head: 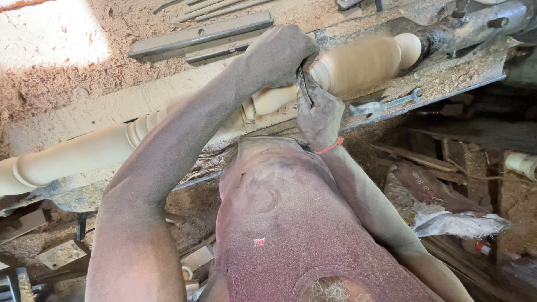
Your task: The person uses a hand tool to shape wood spinning on a lathe and then sands the wood with a small piece of sandpaper by hand.
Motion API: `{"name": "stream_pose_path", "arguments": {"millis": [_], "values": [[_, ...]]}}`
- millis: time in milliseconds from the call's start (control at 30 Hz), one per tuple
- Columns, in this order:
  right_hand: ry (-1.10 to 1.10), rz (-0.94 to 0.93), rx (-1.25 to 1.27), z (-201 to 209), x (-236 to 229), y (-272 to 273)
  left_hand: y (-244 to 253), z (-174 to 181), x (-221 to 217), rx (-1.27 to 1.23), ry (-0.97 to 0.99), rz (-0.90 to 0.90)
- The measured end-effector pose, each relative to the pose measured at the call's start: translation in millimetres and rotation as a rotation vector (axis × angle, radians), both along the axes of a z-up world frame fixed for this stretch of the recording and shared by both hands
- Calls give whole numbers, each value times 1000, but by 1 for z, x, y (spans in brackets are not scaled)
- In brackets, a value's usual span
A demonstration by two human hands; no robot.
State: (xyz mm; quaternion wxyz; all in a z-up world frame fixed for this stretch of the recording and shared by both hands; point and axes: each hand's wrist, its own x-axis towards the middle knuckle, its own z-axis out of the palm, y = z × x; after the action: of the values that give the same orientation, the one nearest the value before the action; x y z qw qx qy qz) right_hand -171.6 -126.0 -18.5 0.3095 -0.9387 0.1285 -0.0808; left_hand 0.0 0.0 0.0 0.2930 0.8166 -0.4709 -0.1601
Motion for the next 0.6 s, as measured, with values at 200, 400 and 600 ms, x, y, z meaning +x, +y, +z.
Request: {"name": "stream_pose_path", "arguments": {"millis": [200,400,600], "values": [[-46,32,105,37,9,14,-3,-5,7,-68,-44,-39],[26,-16,115,40,12,16,-5,-11,8,-110,-36,-24],[6,-12,198,44,18,17,-9,-19,14,-104,48,-27]]}}
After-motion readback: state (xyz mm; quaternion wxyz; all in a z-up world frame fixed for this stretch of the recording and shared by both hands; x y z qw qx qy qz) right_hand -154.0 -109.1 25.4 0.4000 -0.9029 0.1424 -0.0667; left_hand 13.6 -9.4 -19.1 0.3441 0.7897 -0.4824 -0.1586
